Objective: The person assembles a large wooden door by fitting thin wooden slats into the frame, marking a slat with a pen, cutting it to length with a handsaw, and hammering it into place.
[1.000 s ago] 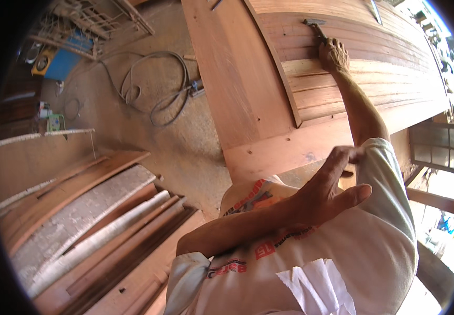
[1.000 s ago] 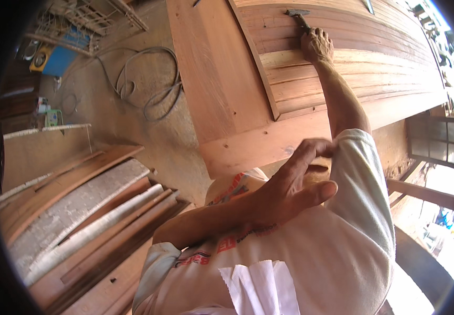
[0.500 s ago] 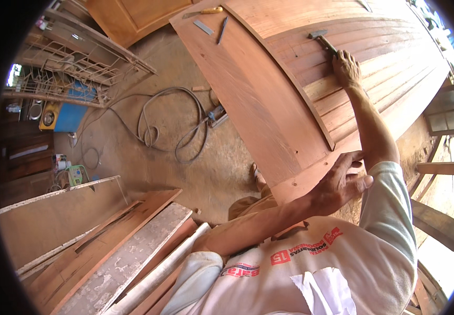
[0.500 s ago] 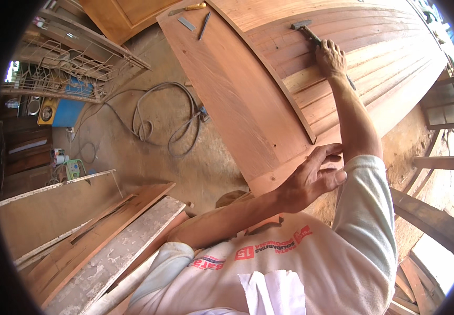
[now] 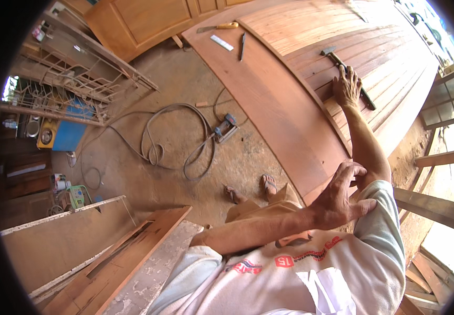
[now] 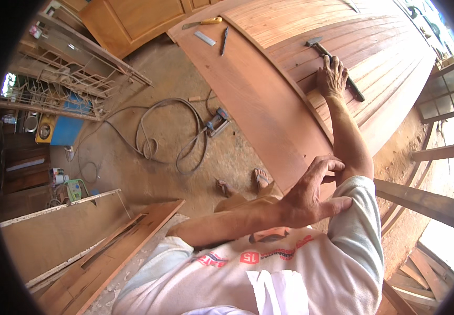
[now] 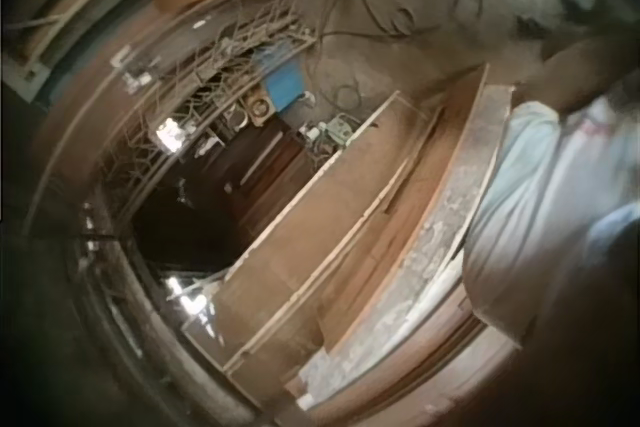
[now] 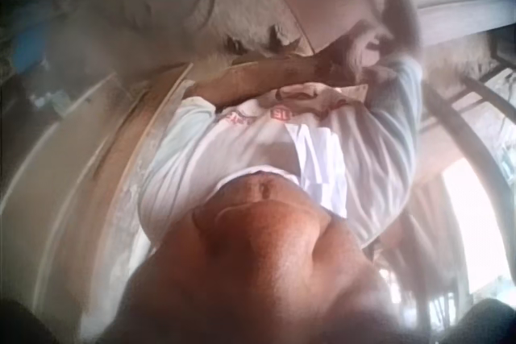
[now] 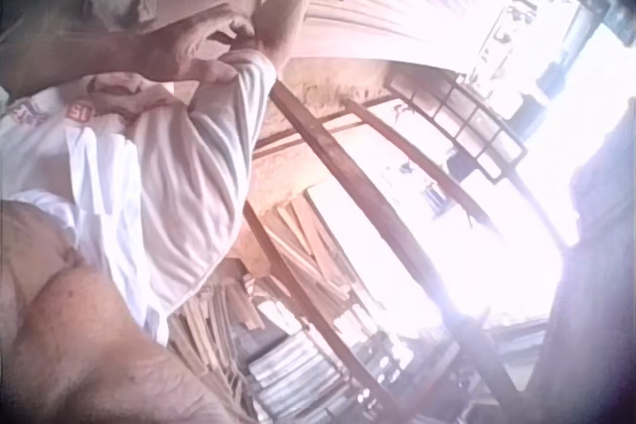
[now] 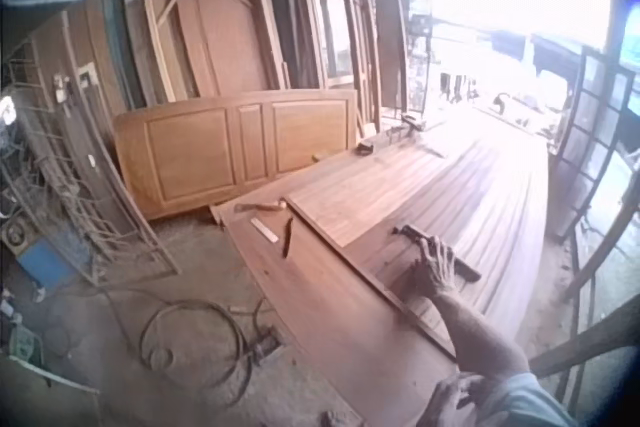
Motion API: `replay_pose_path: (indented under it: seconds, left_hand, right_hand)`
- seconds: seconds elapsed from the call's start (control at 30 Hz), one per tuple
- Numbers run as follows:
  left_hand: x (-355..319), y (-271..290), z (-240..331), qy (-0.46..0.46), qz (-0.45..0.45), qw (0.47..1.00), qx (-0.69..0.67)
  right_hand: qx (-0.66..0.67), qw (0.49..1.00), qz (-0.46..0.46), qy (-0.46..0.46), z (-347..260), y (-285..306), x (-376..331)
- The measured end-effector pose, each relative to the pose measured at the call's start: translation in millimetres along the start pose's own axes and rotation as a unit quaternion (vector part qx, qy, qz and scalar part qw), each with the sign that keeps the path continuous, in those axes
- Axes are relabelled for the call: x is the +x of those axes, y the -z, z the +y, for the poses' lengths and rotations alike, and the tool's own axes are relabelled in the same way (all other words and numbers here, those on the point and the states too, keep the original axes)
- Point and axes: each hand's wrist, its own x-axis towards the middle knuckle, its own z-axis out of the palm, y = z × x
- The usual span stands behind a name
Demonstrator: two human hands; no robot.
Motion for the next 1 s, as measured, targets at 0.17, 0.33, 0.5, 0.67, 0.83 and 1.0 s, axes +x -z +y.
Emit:
replay_pose_path:
  seconds: [0.17,0.33,0.5,0.67,0.83,1.0]
  left_hand:
    - [-46,49,56,0.049,-0.126,0.990,-0.039]
    - [-57,96,58,0.078,-0.115,0.986,-0.096]
    - [-49,129,36,0.019,-0.096,0.995,-0.009]
    - [-36,169,64,0.099,-0.286,0.947,-0.110]
    - [19,231,66,0.213,-0.366,0.879,-0.220]
    - [55,343,21,0.182,-0.169,0.962,-0.110]
  right_hand:
    - [-0.018,0.998,-0.024,-0.059,-25,5,-3]
    - [0.064,0.978,-0.038,-0.193,-59,0,-9]
    - [0.138,0.951,-0.031,-0.276,-61,2,-10]
    - [0.151,0.938,-0.073,-0.303,-53,-5,0]
    - [0.178,0.933,0.020,-0.312,-51,-12,-4]
    - [0.118,0.948,0.183,-0.230,-29,-35,-11]
